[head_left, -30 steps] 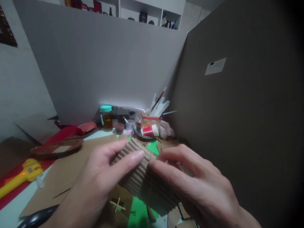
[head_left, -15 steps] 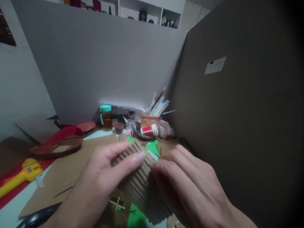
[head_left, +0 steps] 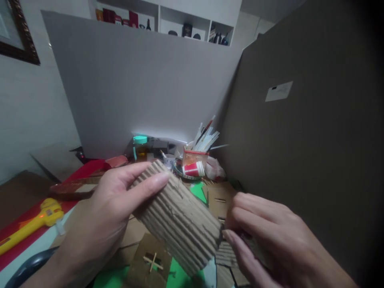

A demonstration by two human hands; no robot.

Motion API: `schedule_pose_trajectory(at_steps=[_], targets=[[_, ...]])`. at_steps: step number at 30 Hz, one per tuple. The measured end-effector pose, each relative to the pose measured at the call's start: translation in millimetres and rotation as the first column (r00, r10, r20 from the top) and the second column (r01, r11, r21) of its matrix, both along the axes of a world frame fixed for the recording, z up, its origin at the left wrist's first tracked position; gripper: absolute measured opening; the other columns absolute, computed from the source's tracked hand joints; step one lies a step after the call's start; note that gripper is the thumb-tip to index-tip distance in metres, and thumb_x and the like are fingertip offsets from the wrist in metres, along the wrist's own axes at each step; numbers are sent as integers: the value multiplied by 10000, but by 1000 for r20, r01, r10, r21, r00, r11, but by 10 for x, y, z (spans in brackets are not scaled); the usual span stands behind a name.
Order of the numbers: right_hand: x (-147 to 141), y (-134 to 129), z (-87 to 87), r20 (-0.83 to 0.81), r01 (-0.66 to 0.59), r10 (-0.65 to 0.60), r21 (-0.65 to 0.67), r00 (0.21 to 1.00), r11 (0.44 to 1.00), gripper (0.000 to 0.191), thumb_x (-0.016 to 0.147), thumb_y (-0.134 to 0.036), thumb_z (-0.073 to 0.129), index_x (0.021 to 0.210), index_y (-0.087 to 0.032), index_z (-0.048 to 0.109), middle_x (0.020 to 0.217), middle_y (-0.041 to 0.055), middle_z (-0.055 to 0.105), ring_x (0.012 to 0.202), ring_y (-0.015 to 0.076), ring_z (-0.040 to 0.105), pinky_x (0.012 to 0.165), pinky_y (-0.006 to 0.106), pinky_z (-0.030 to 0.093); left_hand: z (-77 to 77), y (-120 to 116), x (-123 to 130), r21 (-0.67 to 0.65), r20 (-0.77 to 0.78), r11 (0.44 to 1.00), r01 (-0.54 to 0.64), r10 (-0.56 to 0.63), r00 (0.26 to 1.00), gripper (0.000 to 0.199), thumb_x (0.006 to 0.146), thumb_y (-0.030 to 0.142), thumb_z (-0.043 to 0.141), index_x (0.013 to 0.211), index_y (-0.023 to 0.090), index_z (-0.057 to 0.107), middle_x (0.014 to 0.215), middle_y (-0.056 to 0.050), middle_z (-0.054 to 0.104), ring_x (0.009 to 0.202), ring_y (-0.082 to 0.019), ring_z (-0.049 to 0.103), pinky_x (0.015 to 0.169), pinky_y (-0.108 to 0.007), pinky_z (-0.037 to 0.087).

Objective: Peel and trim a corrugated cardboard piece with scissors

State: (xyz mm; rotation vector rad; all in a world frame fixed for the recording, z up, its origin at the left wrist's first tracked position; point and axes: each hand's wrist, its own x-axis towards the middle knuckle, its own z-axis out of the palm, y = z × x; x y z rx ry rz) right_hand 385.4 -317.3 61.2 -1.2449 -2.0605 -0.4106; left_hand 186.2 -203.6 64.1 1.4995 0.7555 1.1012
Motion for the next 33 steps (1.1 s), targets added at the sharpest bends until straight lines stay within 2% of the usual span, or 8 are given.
schedule_pose_trajectory(at_steps=[5,8,11,16,20,26,29,33], targets=[[-57,-37,-12,-213,33,-66,-152,975,988,77,926,-309,587,888,-243,577,726,-43,617,595,83,600,500,132,492,26,-66,85,-28,-90,984,173,-175,980,199,806,406,681,826,231,774,773,-22,723,767,-229,640,629,-253,491],[-100,-4,-110,-291,1,-47,-155,955,988,95,954,-325,549,903,-279,615,681,-67,651,557,88,620,467,120,498,-12,-93,131,-73,-6,966,246,-247,969,233,829,430,673,902,235,777,829,-25,720,808,-220,629,669,-255,492],[-105,26,-176,-412,-37,-66,-237,909,971,141,960,-308,537,857,-285,630,721,-59,673,654,105,663,566,137,536,-62,-91,136,-128,135,926,356,-340,931,196,875,369,639,940,240,771,894,-12,728,799,-178,608,693,-224,481],[-81,22,-167,-721,-338,-172,-504,672,795,228,949,-432,522,821,-251,576,743,-27,574,668,116,581,579,182,477,-64,-128,122,-204,278,895,397,-336,900,195,891,358,620,970,256,765,938,-2,746,906,-195,633,691,-213,482],[-62,84,-190,-864,-544,-176,-442,472,713,259,931,-469,546,846,-227,515,769,-27,457,688,110,463,614,200,398,-25,-191,152,-257,349,893,369,-270,897,205,835,338,680,998,254,771,953,-10,760,980,-230,649,778,-247,504],[-41,159,-235,-943,-721,-186,-330,275,609,270,914,-463,571,909,-199,518,762,-23,441,661,104,401,595,208,333,-68,-189,162,-252,407,839,483,-361,839,215,848,248,693,1049,257,768,1055,-25,756,1093,-245,628,1002,-336,461],[-56,129,-229,-945,-725,-189,-326,266,606,270,910,-456,586,882,-194,523,736,-29,432,634,93,371,555,192,300,-96,-172,171,-229,434,828,512,-384,815,217,854,232,683,1051,264,769,1043,-23,763,1100,-237,630,1031,-337,439],[-62,112,-201,-915,-659,-218,-398,341,639,258,931,-448,561,885,-196,529,741,-34,427,650,92,379,572,192,309,-107,-145,194,-125,400,866,483,-402,824,208,835,242,703,1025,271,781,979,-19,773,1032,-227,656,1019,-334,443]])
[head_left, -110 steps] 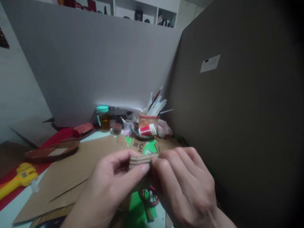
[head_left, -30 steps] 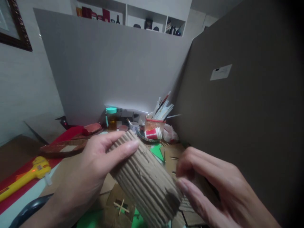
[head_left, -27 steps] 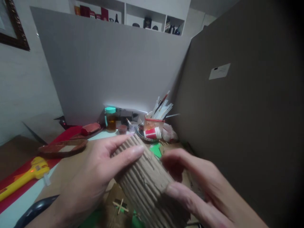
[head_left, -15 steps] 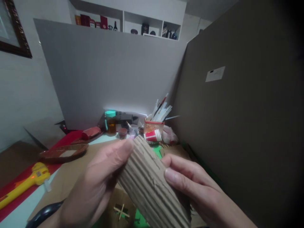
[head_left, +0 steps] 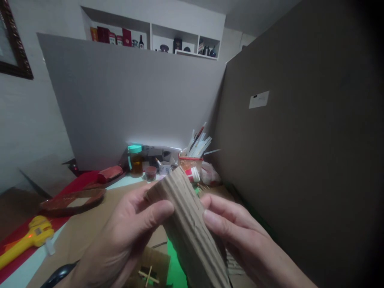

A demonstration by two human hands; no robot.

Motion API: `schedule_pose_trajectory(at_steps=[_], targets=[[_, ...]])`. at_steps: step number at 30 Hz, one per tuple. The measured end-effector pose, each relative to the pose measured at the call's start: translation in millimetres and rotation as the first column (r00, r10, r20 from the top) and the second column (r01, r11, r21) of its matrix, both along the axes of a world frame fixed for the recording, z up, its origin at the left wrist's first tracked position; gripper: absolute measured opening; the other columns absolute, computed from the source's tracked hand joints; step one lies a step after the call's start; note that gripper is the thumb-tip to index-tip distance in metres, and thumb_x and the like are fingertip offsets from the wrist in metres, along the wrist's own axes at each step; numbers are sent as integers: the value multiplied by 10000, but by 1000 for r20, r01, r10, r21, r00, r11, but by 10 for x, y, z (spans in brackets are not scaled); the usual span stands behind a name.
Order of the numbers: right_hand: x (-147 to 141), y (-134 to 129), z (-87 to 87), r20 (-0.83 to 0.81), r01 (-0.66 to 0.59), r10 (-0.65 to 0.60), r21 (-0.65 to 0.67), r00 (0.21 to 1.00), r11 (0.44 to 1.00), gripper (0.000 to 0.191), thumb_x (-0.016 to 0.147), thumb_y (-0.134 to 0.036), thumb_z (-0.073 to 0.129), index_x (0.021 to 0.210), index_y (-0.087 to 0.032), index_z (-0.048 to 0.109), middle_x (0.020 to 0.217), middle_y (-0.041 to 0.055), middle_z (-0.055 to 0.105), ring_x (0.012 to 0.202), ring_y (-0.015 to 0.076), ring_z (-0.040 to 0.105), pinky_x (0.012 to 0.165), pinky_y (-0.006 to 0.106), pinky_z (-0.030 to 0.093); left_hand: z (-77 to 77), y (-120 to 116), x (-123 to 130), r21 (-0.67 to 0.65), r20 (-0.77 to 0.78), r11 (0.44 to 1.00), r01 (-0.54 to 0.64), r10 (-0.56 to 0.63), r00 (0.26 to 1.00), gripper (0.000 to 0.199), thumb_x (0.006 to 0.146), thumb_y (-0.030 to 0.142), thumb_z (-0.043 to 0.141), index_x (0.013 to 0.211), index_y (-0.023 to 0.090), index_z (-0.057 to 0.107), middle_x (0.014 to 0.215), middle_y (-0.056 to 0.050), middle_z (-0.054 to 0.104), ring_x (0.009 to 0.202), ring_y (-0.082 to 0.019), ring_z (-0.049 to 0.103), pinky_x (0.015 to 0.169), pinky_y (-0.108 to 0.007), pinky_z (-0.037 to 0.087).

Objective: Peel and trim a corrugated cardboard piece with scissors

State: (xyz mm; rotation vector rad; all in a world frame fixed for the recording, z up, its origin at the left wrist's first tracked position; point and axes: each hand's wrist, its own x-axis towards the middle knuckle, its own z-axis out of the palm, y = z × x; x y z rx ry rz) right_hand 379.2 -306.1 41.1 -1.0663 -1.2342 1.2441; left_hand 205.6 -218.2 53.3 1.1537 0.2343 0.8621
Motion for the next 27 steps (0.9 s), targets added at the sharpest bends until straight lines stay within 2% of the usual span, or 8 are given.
schedule_pose_trajectory(at_steps=[3,7,9,11,15,19,22,27], targets=[[13,14,41,87,8,-10,19,996,1000,216,916,-407,592,882,-200,541,793,-18,489,766,118,468,686,211,388,2,13,-14,150,-90,988,-47,61,994,198,804,318,743,995,292,790,918,-5,771,885,-199,674,875,-286,508],[10,-12,127,100,-1,-20,211,995,978,215,894,-409,618,927,-203,569,876,7,548,838,142,514,768,241,432,-20,3,-42,304,-215,951,-51,121,969,102,805,308,734,885,317,795,781,33,730,751,-161,638,673,-216,488],[-3,-59,176,100,48,-76,257,992,965,208,896,-410,613,942,-210,584,868,4,558,796,132,520,804,256,450,-41,-8,-40,346,-240,937,-55,145,960,54,796,300,730,763,287,770,698,42,674,686,-149,588,624,-208,457],[-18,-114,219,144,109,-143,220,979,969,209,895,-420,616,916,-214,589,794,-15,550,701,109,508,797,259,465,-57,-10,-29,358,-262,933,-46,147,954,107,786,327,731,696,269,739,675,41,647,669,-151,557,603,-211,441],[-26,-173,265,202,145,-172,143,964,979,264,879,-455,629,830,-197,600,747,-6,556,677,111,510,664,229,470,-48,25,-16,299,-302,952,62,33,953,66,796,303,718,810,290,782,746,33,693,792,-173,609,702,-211,471],[-4,-145,243,119,101,-113,103,986,990,335,835,-495,683,803,-174,593,712,-8,550,669,102,501,579,193,419,-22,85,-29,186,-363,963,193,-115,925,83,811,305,718,862,245,743,781,35,645,809,-150,588,733,-203,470],[9,-110,194,53,62,-70,136,996,989,344,828,-473,701,812,-154,571,702,-14,530,651,89,482,567,182,392,-26,96,-40,135,-344,972,193,-137,929,128,810,330,725,835,207,699,749,33,613,726,-124,551,665,-189,447],[18,-64,127,23,39,-42,137,999,990,366,830,-479,701,807,-157,528,693,-24,504,648,85,463,586,184,380,-45,40,-33,29,-285,990,141,-127,950,205,781,360,753,878,185,712,758,8,648,731,-127,582,650,-182,463]])
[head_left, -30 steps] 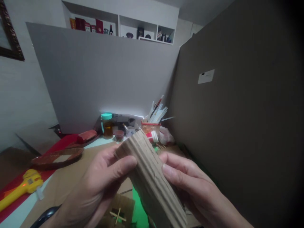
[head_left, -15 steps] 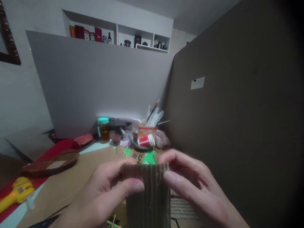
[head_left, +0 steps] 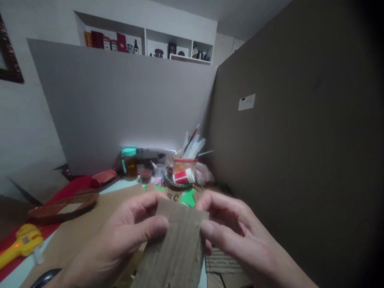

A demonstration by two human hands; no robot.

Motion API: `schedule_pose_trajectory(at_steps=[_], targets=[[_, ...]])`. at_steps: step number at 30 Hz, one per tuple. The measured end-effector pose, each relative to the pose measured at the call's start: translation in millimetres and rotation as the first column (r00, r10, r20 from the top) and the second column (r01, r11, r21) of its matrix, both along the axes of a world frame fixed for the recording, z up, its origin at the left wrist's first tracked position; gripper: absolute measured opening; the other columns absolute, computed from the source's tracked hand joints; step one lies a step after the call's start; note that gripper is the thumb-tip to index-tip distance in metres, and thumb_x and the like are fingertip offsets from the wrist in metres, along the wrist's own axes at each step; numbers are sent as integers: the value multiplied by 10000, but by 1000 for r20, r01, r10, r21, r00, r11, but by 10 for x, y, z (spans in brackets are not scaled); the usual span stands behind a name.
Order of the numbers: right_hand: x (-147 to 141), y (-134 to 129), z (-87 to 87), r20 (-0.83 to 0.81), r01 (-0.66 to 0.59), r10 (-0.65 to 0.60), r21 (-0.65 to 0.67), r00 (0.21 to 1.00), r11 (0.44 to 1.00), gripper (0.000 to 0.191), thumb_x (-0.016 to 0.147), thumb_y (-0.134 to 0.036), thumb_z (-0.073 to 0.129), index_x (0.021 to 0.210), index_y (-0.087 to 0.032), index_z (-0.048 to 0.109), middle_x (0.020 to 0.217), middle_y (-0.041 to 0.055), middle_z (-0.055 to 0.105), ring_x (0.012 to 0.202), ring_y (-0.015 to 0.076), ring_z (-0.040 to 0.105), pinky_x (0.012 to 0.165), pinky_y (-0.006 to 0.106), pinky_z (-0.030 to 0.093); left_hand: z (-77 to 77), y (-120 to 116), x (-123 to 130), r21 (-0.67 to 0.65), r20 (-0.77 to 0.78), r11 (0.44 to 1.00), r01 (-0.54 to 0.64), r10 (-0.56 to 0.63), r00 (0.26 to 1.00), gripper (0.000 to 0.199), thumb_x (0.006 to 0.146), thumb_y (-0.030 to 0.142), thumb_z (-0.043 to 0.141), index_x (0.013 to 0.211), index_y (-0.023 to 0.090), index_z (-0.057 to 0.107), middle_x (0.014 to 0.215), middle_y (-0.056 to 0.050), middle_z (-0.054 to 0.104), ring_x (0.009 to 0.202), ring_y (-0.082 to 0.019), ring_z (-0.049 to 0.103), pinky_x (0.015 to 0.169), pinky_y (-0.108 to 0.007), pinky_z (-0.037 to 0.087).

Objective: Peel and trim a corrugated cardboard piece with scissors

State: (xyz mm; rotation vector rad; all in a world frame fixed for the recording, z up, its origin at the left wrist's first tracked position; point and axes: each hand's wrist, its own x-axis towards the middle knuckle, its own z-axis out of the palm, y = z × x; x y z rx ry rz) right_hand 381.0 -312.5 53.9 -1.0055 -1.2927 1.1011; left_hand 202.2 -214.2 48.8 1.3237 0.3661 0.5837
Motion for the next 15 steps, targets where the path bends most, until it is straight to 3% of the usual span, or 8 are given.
schedule_pose_trajectory(at_steps=[3,7,12,15], targets=[[13,16,1,6,-22,22,-22,1000,1000,384,813,-505,700,783,-177,503,670,-34,486,614,87,455,578,202,389,27,-39,21,-34,16,998,-61,62,998,248,704,343,822,862,202,692,768,11,686,686,-117,600,614,-171,468],[-7,-21,68,46,-78,81,-64,996,995,362,813,-540,663,811,-203,530,767,-4,513,659,119,474,519,198,398,85,-83,39,87,-61,978,-189,195,979,352,673,265,810,968,299,621,696,35,693,625,-141,607,549,-185,451],[-103,-95,149,61,30,-21,-154,998,988,382,805,-583,636,711,-217,580,730,1,486,691,154,484,516,213,403,98,-115,17,218,-80,953,-209,231,970,368,660,235,787,961,356,612,686,63,655,697,-171,631,596,-208,469],[-125,-114,161,75,98,-85,-197,994,976,375,814,-545,636,650,-211,592,689,0,473,676,156,487,561,230,429,73,-116,3,233,-63,950,-205,225,972,344,654,216,802,921,369,648,748,78,664,719,-143,608,647,-203,465]])
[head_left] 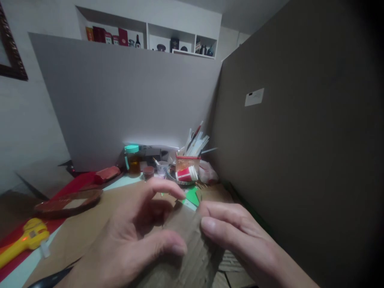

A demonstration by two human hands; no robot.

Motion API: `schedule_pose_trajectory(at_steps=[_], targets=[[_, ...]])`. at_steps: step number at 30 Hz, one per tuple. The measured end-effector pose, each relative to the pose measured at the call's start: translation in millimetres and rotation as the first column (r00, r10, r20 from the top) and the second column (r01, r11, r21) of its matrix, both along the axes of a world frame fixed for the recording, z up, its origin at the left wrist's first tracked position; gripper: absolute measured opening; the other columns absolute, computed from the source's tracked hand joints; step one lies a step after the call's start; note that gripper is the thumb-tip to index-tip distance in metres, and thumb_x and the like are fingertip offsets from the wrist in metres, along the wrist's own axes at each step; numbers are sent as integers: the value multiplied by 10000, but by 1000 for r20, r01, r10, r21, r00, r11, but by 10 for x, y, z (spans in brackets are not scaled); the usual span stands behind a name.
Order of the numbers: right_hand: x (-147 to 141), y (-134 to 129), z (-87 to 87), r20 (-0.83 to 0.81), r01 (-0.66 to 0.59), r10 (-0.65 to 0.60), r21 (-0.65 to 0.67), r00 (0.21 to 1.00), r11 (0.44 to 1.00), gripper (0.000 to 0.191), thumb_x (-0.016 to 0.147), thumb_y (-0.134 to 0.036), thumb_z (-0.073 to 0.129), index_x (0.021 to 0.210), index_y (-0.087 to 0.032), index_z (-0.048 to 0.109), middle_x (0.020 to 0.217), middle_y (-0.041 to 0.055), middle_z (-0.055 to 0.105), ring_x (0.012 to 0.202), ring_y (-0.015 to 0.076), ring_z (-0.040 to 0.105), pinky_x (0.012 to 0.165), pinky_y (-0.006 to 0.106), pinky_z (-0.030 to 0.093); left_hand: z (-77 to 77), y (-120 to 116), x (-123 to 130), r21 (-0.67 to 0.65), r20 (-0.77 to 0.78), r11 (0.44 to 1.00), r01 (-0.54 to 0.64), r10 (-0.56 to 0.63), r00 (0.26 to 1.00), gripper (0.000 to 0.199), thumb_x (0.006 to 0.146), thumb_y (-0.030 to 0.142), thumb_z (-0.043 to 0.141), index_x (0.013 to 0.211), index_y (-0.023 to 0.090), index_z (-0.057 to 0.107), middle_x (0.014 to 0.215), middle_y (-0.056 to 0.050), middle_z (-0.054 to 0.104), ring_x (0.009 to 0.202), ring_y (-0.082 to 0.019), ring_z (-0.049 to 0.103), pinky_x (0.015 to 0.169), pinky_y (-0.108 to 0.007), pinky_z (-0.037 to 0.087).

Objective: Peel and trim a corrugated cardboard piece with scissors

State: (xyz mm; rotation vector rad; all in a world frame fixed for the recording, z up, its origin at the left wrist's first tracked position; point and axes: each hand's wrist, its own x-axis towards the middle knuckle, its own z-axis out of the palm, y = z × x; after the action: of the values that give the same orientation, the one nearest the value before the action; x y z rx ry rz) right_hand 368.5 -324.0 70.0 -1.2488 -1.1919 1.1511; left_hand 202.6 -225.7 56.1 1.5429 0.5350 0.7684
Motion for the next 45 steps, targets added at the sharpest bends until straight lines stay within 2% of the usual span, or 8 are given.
schedule_pose_trajectory(at_steps=[6,9,19,25,29,33,37,45], targets=[[23,-4,5,-40,-49,49,12,998,999,353,810,-447,621,602,-209,463,647,-25,395,644,131,402,590,224,370,-24,-5,14,-85,76,990,110,-103,992,356,624,75,781,846,335,683,731,85,651,742,-130,590,658,-201,442],[19,-3,5,17,-62,62,26,998,998,243,829,-388,575,674,-211,516,714,-11,449,689,141,430,601,231,358,-13,-2,34,-115,92,986,121,-111,990,365,588,43,797,815,309,694,706,82,660,714,-116,566,630,-179,430],[7,-20,-2,53,4,-8,72,999,997,212,814,-395,635,703,-215,621,678,3,491,659,162,507,565,244,449,-8,95,35,10,41,984,179,-179,983,260,699,150,815,861,330,719,757,93,668,709,-92,568,632,-134,448],[49,17,-12,177,-33,8,139,984,990,209,818,-368,597,670,-226,555,653,-15,453,651,147,446,583,250,371,11,108,41,-16,28,974,225,-224,974,276,731,94,774,863,325,702,750,104,658,708,-84,568,631,-128,453],[67,30,-14,319,-79,32,138,947,987,213,837,-359,565,678,-218,582,647,-14,460,643,144,443,573,258,338,16,99,28,5,31,977,215,-215,976,271,714,86,785,839,313,706,721,104,657,675,-80,569,613,-123,455],[43,21,-7,344,-15,-48,179,938,984,211,824,-363,571,656,-238,594,614,-8,450,616,159,446,536,268,325,20,102,14,31,39,977,209,-210,977,292,712,53,776,827,312,707,714,108,656,673,-70,569,608,-104,445],[40,27,-9,389,-55,-44,241,920,969,256,860,-379,558,644,-246,598,564,-14,420,549,149,404,526,281,329,10,119,9,48,27,979,197,-199,980,287,723,63,772,837,318,709,716,107,658,664,-70,570,613,-109,453],[53,51,-19,491,-77,-28,192,870,978,288,910,-384,528,673,-220,544,641,-17,489,619,131,453,557,250,336,13,137,-7,105,4,981,162,-163,987,285,710,81,794,840,319,707,726,105,653,682,-74,577,624,-108,461]])
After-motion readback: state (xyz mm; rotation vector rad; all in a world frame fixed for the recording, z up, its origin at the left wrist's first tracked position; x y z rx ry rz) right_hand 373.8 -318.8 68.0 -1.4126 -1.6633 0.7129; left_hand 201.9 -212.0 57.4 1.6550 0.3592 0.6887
